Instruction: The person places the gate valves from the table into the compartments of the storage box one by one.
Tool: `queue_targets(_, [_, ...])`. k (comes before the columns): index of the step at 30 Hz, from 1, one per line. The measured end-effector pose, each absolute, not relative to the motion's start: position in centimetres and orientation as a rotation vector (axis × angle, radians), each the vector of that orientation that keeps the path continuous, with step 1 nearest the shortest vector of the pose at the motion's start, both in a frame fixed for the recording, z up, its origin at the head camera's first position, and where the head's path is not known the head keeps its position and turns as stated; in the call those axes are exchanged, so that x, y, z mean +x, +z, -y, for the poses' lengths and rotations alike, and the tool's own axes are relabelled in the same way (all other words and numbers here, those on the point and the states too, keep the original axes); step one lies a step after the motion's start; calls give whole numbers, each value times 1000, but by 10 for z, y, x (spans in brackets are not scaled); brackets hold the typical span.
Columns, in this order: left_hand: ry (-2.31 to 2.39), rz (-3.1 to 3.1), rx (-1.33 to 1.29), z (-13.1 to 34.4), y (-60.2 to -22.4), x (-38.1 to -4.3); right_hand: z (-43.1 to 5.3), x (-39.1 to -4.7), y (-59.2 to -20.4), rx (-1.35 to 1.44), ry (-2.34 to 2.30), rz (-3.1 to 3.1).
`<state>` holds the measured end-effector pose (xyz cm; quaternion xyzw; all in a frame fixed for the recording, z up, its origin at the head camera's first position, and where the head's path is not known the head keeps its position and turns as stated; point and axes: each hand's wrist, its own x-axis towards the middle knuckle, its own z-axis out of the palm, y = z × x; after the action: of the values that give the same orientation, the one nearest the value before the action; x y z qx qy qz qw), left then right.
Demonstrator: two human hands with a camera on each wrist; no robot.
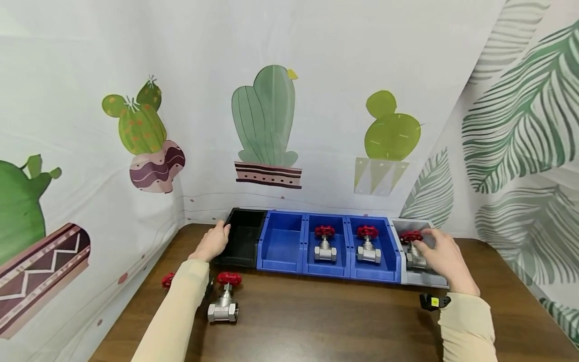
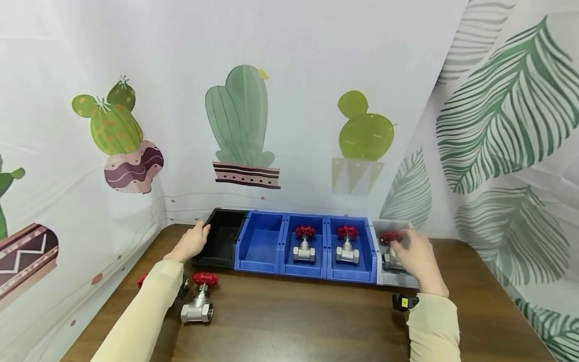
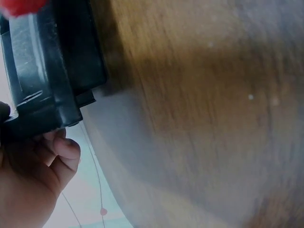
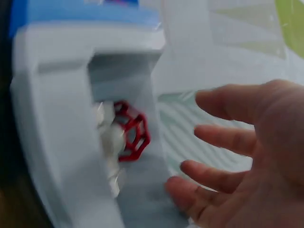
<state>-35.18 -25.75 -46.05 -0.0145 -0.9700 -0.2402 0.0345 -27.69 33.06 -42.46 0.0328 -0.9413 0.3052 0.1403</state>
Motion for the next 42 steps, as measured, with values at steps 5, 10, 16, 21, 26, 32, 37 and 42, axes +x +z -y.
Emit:
queue_targets(5, [-730,2980,-45,256,-460,-352,-348,-277,-433,-30,876,2639])
queue_targets(10, [-725,2973,-38,255,-459,-351,-367,-275,-438,-83,894,2649])
queue_targets(16, [-701,2977,-25,256,-458,-348,-390,-269,-447,-163,924,2748])
queue_targets(21, [-683,2981,-13,255,-456,-346,-397,-268,-450,-181,1006,2782])
queue_targets(26, [-598,2997,-34,253,-451,-345,-402,-276,-452,-108,1031,2826])
queue_targets(32, [-438,3054,-54,249,-443,-346,-411,-283,-451,-35,1246,2853])
queue_targets(37, [-469,3099,-40,248,-437,-346,-415,-281,-452,-84,1350,2844])
queue_targets(42, [-568,3082,-13,256,-431,-336,-411,-283,-450,-87,1362,2860])
